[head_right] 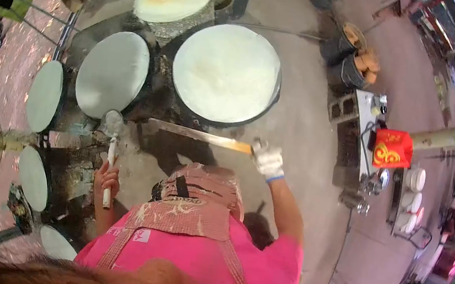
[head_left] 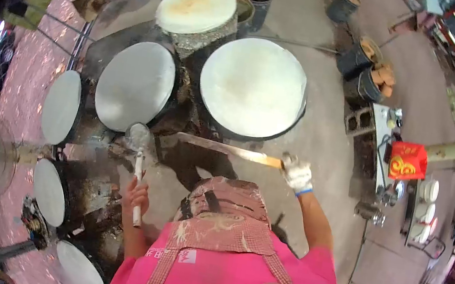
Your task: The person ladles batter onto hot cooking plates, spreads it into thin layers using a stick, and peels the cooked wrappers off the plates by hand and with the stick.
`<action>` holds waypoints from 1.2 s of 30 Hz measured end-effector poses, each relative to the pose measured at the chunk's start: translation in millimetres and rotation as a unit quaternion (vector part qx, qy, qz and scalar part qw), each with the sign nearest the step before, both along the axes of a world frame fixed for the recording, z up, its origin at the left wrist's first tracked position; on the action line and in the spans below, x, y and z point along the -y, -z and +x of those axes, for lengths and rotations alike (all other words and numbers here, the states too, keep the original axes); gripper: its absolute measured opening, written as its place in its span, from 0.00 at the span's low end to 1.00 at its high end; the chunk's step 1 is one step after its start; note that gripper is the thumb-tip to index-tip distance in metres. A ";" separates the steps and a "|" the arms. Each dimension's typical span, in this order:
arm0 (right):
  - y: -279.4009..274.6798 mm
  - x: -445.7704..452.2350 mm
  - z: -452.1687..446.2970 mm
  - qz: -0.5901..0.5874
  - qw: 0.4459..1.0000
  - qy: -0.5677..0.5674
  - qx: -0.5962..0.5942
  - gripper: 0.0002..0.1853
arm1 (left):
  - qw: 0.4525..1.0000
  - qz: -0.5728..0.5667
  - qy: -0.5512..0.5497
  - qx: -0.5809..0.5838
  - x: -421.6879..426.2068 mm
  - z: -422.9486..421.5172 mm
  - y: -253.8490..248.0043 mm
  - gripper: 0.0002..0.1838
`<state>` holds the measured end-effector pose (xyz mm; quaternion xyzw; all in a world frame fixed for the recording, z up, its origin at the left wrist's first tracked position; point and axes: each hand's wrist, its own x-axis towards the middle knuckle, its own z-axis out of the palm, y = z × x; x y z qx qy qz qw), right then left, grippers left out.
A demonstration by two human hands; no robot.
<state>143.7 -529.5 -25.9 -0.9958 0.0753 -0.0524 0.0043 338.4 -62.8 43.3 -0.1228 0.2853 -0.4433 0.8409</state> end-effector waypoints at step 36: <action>57.5 79.7 85.3 0.445 0.856 0.203 0.168 0.27 | 0.989 0.105 -0.108 -0.009 8.0 -78.3 -1.6 0.21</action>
